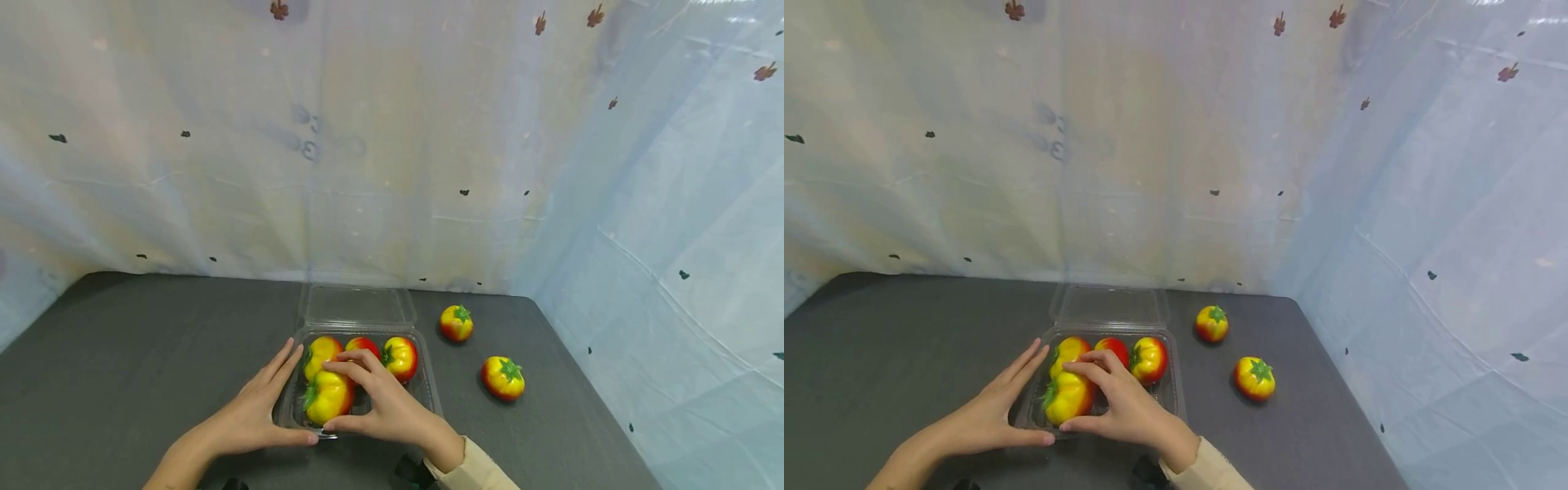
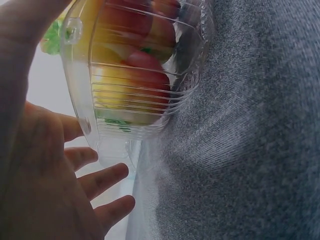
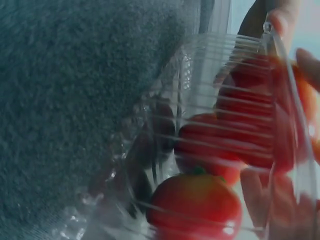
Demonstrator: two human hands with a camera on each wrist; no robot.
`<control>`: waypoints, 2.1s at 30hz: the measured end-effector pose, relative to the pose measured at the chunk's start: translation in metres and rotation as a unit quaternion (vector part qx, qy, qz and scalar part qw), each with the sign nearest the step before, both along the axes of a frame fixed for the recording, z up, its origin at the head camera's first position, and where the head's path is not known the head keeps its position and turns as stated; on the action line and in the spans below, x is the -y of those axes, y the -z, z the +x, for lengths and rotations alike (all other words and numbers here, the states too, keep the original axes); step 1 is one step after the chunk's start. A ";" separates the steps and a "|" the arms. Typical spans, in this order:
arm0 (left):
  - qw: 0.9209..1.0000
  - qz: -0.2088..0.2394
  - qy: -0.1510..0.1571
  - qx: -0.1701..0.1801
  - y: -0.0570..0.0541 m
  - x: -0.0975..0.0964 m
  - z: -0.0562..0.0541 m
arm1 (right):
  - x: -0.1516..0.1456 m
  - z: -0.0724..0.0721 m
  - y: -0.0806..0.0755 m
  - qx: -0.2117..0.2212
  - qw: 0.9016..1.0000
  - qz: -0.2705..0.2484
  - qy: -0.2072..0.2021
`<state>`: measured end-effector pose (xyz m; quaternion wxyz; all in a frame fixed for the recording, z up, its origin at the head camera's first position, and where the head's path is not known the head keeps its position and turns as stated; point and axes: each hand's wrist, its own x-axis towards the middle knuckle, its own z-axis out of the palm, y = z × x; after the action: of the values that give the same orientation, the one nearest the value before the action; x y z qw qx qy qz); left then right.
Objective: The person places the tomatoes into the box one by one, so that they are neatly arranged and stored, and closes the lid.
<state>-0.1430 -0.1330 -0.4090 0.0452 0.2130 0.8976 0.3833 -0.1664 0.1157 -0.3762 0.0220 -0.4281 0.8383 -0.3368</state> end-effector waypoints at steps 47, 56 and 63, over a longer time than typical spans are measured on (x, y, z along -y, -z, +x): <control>1.000 0.002 -0.009 -0.006 0.002 -0.002 0.002 | 0.019 0.005 0.013 -0.065 0.997 0.032 0.042; 1.000 0.000 -0.008 -0.001 -0.001 -0.005 0.000 | 0.009 0.000 0.006 0.055 0.998 -0.010 -0.006; 1.000 0.000 -0.009 -0.003 -0.002 -0.005 0.000 | 0.013 0.002 0.012 0.039 0.999 -0.022 0.013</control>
<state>-0.1431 -0.1282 -0.4074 0.0390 0.2063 0.8997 0.3827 -0.1641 0.1026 -0.3880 0.0406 -0.4039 0.8350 -0.3714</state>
